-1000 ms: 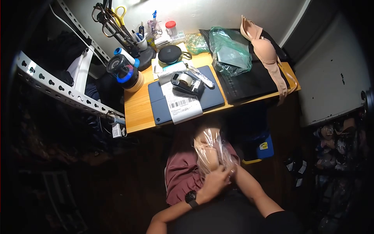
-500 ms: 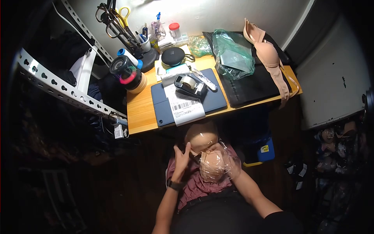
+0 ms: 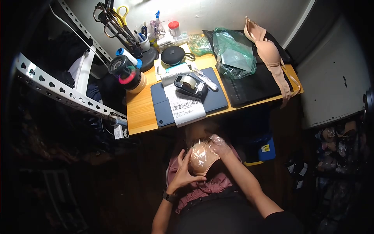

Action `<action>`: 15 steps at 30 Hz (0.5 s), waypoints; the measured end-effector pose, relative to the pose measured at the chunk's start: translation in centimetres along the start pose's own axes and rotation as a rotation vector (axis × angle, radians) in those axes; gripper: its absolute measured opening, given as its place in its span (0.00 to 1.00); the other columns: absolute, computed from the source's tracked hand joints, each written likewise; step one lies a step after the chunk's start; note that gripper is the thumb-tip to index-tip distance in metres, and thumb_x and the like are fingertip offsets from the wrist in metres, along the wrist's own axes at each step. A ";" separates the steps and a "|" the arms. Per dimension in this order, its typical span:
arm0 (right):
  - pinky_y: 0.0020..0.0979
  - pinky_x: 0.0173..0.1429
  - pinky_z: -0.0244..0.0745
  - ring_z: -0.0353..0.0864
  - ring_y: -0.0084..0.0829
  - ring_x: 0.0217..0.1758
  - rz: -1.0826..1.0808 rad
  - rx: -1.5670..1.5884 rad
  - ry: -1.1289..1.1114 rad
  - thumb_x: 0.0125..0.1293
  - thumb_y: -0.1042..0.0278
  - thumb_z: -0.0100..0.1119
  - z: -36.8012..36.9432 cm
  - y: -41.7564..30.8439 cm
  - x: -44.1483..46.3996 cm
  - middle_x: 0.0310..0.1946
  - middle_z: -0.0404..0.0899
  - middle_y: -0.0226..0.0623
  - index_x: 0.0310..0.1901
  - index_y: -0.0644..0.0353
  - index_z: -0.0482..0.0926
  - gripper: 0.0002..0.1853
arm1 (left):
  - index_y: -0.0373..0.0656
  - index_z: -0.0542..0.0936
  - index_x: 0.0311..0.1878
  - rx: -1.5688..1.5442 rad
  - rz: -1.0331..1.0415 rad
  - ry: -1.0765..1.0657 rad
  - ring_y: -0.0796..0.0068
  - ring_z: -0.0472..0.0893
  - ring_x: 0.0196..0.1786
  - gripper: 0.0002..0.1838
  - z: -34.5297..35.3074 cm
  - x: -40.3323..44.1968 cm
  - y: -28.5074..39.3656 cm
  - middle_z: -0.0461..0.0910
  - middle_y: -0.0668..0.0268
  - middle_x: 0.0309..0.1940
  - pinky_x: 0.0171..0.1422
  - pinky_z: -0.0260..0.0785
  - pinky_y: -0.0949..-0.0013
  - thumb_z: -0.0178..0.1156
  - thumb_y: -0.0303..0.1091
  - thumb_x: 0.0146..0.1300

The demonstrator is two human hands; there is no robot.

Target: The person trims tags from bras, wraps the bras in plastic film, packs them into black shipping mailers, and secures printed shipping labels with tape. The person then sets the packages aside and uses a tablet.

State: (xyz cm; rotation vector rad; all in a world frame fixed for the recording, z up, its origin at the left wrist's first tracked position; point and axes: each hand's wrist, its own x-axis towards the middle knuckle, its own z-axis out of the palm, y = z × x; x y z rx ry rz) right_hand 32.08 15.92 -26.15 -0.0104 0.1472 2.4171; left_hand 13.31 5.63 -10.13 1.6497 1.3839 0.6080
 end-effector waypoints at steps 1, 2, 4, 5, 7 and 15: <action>0.32 0.60 0.69 0.73 0.31 0.54 -0.089 -0.222 0.127 0.67 0.66 0.45 -0.3 -0.1 -0.1 0.49 0.76 0.40 0.47 0.66 0.74 0.14 | 0.45 0.55 0.69 -0.042 -0.035 0.067 0.53 0.60 0.67 0.56 0.1 -0.2 0.4 0.52 0.51 0.65 0.69 0.59 0.55 0.77 0.46 0.38; 0.32 0.59 0.70 0.74 0.32 0.53 -0.133 -0.333 0.187 0.67 0.66 0.45 -0.5 0.0 -0.4 0.48 0.77 0.40 0.47 0.66 0.75 0.14 | 0.44 0.56 0.69 -0.084 -0.072 0.137 0.55 0.63 0.66 0.55 0.3 -0.5 0.5 0.52 0.52 0.64 0.67 0.62 0.55 0.77 0.45 0.39; 0.31 0.56 0.72 0.76 0.35 0.50 -0.217 -0.624 0.466 0.67 0.64 0.46 3.8 1.5 -1.0 0.46 0.78 0.42 0.47 0.66 0.75 0.15 | 0.40 0.62 0.64 0.033 -0.007 0.252 0.58 0.69 0.60 0.46 1.8 -0.5 -0.5 0.55 0.54 0.62 0.63 0.67 0.58 0.76 0.39 0.43; 0.31 0.55 0.73 0.76 0.37 0.49 -0.266 -0.801 0.681 0.67 0.62 0.47 7.9 2.7 -1.3 0.45 0.79 0.43 0.48 0.66 0.74 0.16 | 0.41 0.63 0.62 -0.086 -0.034 0.336 0.59 0.70 0.58 0.41 2.7 -0.6 -0.8 0.56 0.54 0.61 0.59 0.71 0.61 0.74 0.36 0.45; 0.36 0.58 0.72 0.75 0.39 0.53 0.023 -0.070 0.264 0.68 0.53 0.48 1.5 1.2 -3.1 0.50 0.77 0.42 0.53 0.65 0.73 0.22 | 0.40 0.70 0.51 -0.215 -0.046 0.527 0.66 0.73 0.50 0.25 3.8 -0.2 0.1 0.63 0.56 0.55 0.45 0.75 0.70 0.69 0.30 0.51; 0.50 0.72 0.51 0.60 0.44 0.68 -0.579 0.014 0.738 0.65 0.44 0.40 11.1 8.2 -6.9 0.64 0.63 0.44 0.62 0.59 0.65 0.31 | 0.37 0.73 0.36 -0.071 -0.106 0.540 0.72 0.73 0.28 0.06 4.4 -0.7 1.0 0.74 0.61 0.30 0.32 0.66 0.69 0.59 0.27 0.60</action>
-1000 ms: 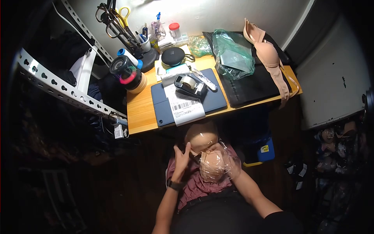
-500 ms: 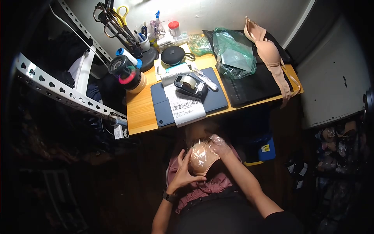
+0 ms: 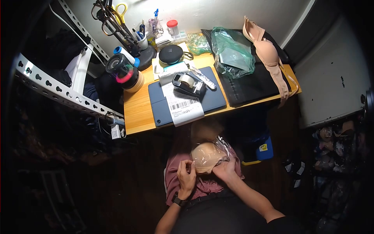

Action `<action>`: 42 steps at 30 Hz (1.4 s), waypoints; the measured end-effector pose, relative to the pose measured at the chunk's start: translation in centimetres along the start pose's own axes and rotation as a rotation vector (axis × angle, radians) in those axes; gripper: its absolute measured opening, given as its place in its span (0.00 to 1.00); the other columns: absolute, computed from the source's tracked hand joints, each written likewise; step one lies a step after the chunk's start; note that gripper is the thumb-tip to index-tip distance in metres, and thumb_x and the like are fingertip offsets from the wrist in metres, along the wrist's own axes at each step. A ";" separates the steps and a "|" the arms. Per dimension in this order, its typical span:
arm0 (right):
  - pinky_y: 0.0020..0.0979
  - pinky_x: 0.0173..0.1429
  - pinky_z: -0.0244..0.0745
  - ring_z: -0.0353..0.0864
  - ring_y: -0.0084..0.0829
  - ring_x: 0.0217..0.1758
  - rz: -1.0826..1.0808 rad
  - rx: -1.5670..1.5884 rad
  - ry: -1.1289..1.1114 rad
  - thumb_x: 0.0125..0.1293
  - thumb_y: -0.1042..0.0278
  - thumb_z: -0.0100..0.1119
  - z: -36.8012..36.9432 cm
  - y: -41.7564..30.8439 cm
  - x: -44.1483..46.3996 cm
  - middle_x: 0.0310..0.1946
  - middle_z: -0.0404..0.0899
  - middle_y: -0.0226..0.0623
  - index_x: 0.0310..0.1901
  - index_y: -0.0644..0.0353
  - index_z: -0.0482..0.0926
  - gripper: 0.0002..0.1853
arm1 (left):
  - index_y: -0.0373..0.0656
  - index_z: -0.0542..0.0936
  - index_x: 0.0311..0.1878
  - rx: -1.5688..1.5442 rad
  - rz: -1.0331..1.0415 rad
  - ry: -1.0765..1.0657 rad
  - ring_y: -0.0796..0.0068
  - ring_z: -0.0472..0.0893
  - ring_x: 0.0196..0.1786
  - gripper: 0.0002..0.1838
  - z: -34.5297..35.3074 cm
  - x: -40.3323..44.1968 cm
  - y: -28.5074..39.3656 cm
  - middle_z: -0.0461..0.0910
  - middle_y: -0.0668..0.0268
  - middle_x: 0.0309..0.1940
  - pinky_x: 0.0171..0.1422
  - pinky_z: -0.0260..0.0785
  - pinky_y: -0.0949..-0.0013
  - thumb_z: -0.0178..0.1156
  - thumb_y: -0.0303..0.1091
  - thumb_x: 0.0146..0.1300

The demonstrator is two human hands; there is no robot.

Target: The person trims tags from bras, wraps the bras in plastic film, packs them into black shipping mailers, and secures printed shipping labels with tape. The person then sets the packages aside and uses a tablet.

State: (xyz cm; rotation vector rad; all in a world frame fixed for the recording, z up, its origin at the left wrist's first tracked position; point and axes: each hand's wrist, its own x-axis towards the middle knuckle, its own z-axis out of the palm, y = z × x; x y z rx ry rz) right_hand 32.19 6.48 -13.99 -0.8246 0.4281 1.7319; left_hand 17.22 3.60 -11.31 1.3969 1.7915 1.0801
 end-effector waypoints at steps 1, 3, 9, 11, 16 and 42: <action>0.50 0.71 0.52 0.60 0.45 0.68 0.043 0.071 0.043 0.65 0.44 0.39 0.6 0.3 -0.8 0.65 0.63 0.44 0.63 0.59 0.64 0.32 | 0.37 0.73 0.36 -0.003 -0.031 -0.007 0.70 0.73 0.27 0.06 -0.1 -0.2 0.4 0.74 0.60 0.28 0.31 0.66 0.68 0.58 0.28 0.61; 0.50 0.71 0.54 0.61 0.44 0.67 0.073 -0.026 0.038 0.66 0.45 0.39 0.4 0.7 -1.3 0.64 0.63 0.44 0.63 0.59 0.64 0.31 | 0.37 0.72 0.36 -0.004 -0.060 -0.014 0.68 0.74 0.26 0.06 -0.2 -0.4 0.9 0.74 0.59 0.25 0.31 0.66 0.66 0.58 0.30 0.63; 0.44 0.66 0.63 0.70 0.40 0.60 0.295 -0.301 0.087 0.63 0.67 0.49 -0.7 0.8 -0.8 0.55 0.71 0.44 0.56 0.64 0.68 0.20 | 0.38 0.70 0.41 -0.053 -0.119 -0.102 0.60 0.75 0.23 0.12 -0.3 -0.3 1.3 0.75 0.55 0.22 0.29 0.64 0.61 0.54 0.39 0.66; 0.33 0.57 0.67 0.73 0.34 0.49 0.260 -0.140 -0.343 0.56 0.79 0.51 -3.4 0.7 3.4 0.43 0.73 0.43 0.45 0.67 0.71 0.13 | 0.38 0.69 0.45 -0.019 -0.083 -0.246 0.73 0.69 0.21 0.11 -1.3 0.2 3.3 0.70 0.62 0.21 0.29 0.65 0.69 0.57 0.30 0.64; 0.29 0.46 0.70 0.74 0.27 0.40 0.172 -0.216 -0.255 0.56 0.84 0.51 0.1 1.4 2.5 0.36 0.74 0.36 0.40 0.68 0.72 0.09 | 0.37 0.70 0.49 0.001 0.230 -0.246 0.63 0.73 0.31 0.16 -2.2 0.7 3.5 0.70 0.58 0.29 0.35 0.66 0.64 0.56 0.20 0.55; 0.33 0.31 0.73 0.80 0.38 0.25 -0.838 -1.948 -0.430 0.51 0.73 0.61 7.4 -9.0 -7.1 0.22 0.77 0.42 0.29 0.65 0.78 0.05 | 0.36 0.80 0.39 0.025 -0.062 -0.061 0.88 0.76 0.24 0.07 -10.9 2.1 6.1 0.78 0.69 0.19 0.28 0.67 0.81 0.63 0.23 0.57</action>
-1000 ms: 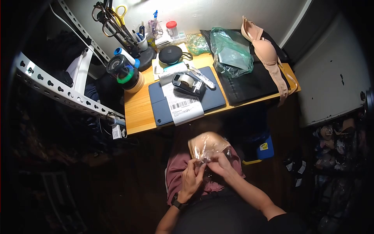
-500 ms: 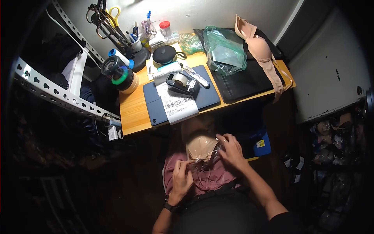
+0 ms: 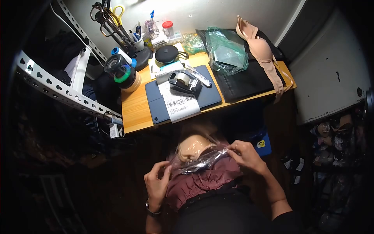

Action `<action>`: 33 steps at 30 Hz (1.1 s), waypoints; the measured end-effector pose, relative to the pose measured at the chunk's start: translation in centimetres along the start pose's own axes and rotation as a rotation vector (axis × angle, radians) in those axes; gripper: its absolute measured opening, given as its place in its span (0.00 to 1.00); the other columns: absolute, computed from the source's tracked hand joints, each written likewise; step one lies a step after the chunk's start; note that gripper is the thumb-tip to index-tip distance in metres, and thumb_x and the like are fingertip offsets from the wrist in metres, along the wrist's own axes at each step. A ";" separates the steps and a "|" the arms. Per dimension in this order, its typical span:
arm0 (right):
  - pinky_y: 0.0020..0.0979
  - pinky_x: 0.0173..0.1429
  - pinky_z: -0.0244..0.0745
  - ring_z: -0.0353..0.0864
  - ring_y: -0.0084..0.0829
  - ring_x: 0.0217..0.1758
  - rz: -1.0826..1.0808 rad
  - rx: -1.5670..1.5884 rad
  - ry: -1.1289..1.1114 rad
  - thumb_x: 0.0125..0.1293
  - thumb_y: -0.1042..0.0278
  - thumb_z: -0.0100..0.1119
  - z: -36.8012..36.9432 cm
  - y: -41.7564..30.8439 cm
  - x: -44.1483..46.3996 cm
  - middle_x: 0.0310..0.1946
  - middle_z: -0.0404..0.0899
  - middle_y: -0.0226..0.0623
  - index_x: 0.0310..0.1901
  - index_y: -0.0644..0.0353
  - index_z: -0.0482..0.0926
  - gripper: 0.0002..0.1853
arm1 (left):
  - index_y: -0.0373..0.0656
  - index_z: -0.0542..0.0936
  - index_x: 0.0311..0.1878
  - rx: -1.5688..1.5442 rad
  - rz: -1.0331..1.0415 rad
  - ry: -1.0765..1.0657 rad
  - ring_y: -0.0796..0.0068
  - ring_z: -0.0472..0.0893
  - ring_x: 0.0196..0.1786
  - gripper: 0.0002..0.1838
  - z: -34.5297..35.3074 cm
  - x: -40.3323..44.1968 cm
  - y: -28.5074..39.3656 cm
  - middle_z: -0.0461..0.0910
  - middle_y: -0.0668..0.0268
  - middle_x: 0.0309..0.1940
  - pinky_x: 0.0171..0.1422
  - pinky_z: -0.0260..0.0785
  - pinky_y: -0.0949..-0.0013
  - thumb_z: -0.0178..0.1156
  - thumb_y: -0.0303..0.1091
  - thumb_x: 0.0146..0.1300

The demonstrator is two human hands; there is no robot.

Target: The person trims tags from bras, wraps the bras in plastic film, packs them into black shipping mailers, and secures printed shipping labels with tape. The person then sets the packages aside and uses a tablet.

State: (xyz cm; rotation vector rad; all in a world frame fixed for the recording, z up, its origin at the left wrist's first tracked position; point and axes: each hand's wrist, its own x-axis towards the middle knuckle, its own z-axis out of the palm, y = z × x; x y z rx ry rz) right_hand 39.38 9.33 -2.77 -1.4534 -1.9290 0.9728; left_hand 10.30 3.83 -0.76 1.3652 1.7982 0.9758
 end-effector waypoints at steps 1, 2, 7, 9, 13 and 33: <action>0.33 0.31 0.73 0.80 0.38 0.25 0.003 -0.002 -0.003 0.51 0.73 0.61 0.1 0.2 0.0 0.22 0.77 0.42 0.29 0.65 0.78 0.05 | 0.35 0.81 0.38 -0.024 0.006 -0.043 0.88 0.76 0.25 0.06 0.0 -0.4 0.0 0.79 0.69 0.20 0.29 0.68 0.81 0.62 0.23 0.57; 0.33 0.31 0.73 0.80 0.37 0.25 0.012 0.031 0.009 0.51 0.74 0.60 0.2 0.4 0.0 0.22 0.77 0.42 0.31 0.65 0.78 0.05 | 0.35 0.81 0.37 0.003 0.024 -0.074 0.84 0.78 0.26 0.05 0.0 -0.3 -0.1 0.81 0.65 0.23 0.31 0.69 0.79 0.62 0.24 0.57; 0.27 0.29 0.72 0.79 0.29 0.23 0.044 0.040 0.174 0.51 0.75 0.62 -0.4 -0.9 4.2 0.21 0.79 0.42 0.28 0.66 0.77 0.05 | 0.34 0.81 0.37 0.033 0.053 0.034 0.76 0.82 0.30 0.05 0.3 2.7 0.8 0.82 0.58 0.27 0.35 0.71 0.74 0.61 0.23 0.56; 0.26 0.27 0.71 0.79 0.25 0.21 0.043 0.093 0.276 0.51 0.73 0.67 -1.6 -2.8 5.0 0.19 0.78 0.40 0.25 0.66 0.77 0.08 | 0.35 0.81 0.36 0.053 0.147 0.101 0.72 0.82 0.31 0.05 -0.9 3.1 2.0 0.82 0.58 0.28 0.35 0.71 0.74 0.61 0.22 0.55; 0.24 0.27 0.71 0.79 0.23 0.22 0.249 0.217 0.012 0.50 0.73 0.69 -4.9 -5.0 1.9 0.20 0.79 0.39 0.27 0.66 0.78 0.09 | 0.34 0.83 0.37 0.166 0.177 -0.066 0.77 0.82 0.31 0.08 -3.6 0.3 3.1 0.83 0.60 0.28 0.36 0.71 0.77 0.63 0.20 0.52; 0.41 0.60 0.66 0.70 0.50 0.55 -0.351 -0.561 0.002 0.46 0.63 0.69 3.5 -4.5 23.3 0.51 0.69 0.55 0.68 0.59 0.54 0.47 | 0.38 0.65 0.62 0.301 0.605 0.120 0.49 0.71 0.58 0.27 6.4 15.9 -0.4 0.72 0.50 0.54 0.66 0.56 0.51 0.58 0.34 0.60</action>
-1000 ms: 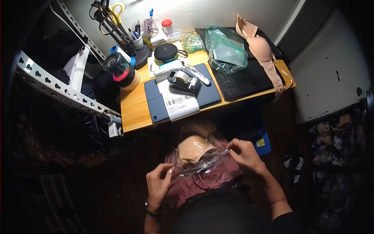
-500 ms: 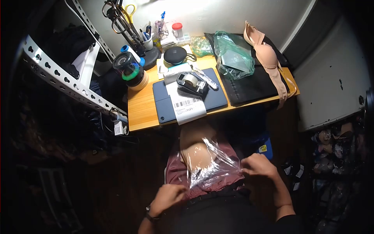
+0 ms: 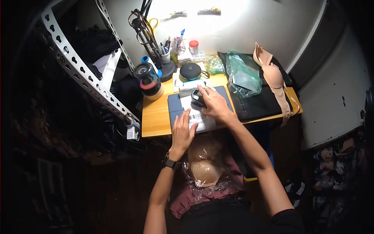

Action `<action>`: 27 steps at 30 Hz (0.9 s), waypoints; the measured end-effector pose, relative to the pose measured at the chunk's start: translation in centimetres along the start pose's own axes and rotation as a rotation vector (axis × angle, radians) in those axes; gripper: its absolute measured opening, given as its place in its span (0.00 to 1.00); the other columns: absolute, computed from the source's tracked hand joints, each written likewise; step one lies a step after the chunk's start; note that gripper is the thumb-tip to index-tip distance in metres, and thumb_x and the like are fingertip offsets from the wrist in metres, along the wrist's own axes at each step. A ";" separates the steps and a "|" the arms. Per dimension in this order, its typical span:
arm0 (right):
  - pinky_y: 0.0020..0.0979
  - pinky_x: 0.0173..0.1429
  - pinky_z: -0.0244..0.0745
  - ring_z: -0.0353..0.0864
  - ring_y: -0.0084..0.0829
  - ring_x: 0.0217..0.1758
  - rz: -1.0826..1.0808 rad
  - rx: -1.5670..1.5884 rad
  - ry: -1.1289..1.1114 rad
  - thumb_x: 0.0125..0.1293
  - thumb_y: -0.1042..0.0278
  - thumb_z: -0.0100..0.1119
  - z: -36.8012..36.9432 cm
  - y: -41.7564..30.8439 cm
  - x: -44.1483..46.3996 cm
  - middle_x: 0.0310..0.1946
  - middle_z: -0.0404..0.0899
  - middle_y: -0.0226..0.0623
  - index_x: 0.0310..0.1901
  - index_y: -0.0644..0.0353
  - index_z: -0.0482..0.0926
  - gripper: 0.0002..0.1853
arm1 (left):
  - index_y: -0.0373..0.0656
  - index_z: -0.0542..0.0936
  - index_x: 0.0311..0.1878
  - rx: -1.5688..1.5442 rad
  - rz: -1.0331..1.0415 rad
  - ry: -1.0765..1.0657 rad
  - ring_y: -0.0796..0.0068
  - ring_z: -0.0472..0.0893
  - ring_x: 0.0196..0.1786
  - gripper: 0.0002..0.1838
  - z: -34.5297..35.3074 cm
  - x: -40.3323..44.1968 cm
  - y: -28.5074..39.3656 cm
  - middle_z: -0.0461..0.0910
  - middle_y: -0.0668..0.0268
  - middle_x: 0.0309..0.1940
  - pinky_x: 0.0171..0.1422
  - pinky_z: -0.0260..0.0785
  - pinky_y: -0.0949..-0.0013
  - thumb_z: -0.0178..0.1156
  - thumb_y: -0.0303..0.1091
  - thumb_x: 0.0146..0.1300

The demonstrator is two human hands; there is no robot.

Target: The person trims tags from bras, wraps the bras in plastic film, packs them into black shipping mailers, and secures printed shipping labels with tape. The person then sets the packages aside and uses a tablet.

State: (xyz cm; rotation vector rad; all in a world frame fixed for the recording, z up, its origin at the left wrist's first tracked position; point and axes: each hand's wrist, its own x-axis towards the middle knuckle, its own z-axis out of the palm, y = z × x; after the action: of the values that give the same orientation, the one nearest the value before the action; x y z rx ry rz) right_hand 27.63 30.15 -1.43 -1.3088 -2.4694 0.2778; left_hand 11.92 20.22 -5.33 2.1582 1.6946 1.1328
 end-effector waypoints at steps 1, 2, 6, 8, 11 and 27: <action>0.40 0.52 0.71 0.73 0.46 0.49 -0.019 -0.038 0.142 0.43 0.66 0.70 0.3 -0.6 -0.5 0.43 0.72 0.50 0.68 0.58 0.54 0.48 | 0.37 0.63 0.63 -0.008 -0.009 -0.007 0.49 0.71 0.58 0.29 0.0 -0.1 -0.1 0.71 0.49 0.55 0.66 0.57 0.51 0.59 0.34 0.59; 0.40 0.47 0.73 0.75 0.47 0.46 0.052 -0.015 0.110 0.43 0.64 0.71 0.6 -1.3 -1.2 0.42 0.73 0.50 0.67 0.59 0.55 0.49 | 0.36 0.61 0.64 -0.018 -0.020 -0.016 0.50 0.71 0.58 0.32 0.1 -0.2 -0.2 0.71 0.49 0.55 0.66 0.57 0.51 0.59 0.35 0.59; 0.40 0.44 0.72 0.76 0.46 0.42 0.086 0.261 0.310 0.52 0.54 0.68 0.7 -3.3 -3.9 0.37 0.73 0.50 0.62 0.64 0.61 0.40 | 0.35 0.61 0.64 -0.101 -0.066 -0.013 0.49 0.71 0.57 0.36 -0.1 -0.1 -0.4 0.71 0.48 0.55 0.66 0.58 0.51 0.64 0.33 0.53; 0.37 0.44 0.72 0.76 0.44 0.44 0.434 0.801 0.248 0.57 0.52 0.65 -0.4 -2.6 -4.4 0.38 0.74 0.50 0.53 0.66 0.71 0.29 | 0.36 0.59 0.65 -0.159 -0.058 -0.038 0.50 0.69 0.59 0.41 -0.3 0.2 -0.6 0.69 0.48 0.57 0.66 0.57 0.53 0.68 0.33 0.48; 0.37 0.50 0.71 0.77 0.43 0.47 0.391 0.549 0.254 0.57 0.47 0.64 0.5 -0.7 -4.7 0.42 0.76 0.51 0.33 0.66 0.81 0.24 | 0.38 0.55 0.67 -0.177 0.042 -0.019 0.50 0.61 0.67 0.46 -1.7 1.4 1.3 0.59 0.48 0.65 0.70 0.54 0.57 0.69 0.30 0.45; 0.15 0.23 0.60 0.67 0.10 0.19 0.531 1.106 0.397 0.56 0.67 0.68 2.9 -4.5 -10.1 0.17 0.74 0.22 0.26 0.65 0.79 0.11 | 0.50 0.82 0.39 -0.267 0.227 -0.190 0.41 0.61 0.66 0.16 -0.5 4.4 0.5 0.56 0.51 0.68 0.61 0.67 0.54 0.62 0.19 0.46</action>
State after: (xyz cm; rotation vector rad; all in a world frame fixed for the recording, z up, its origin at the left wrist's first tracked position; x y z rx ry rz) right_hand 28.39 19.24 -4.65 -1.2413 -1.2017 1.1599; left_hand 12.23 23.81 -2.71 2.2428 1.1716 1.0934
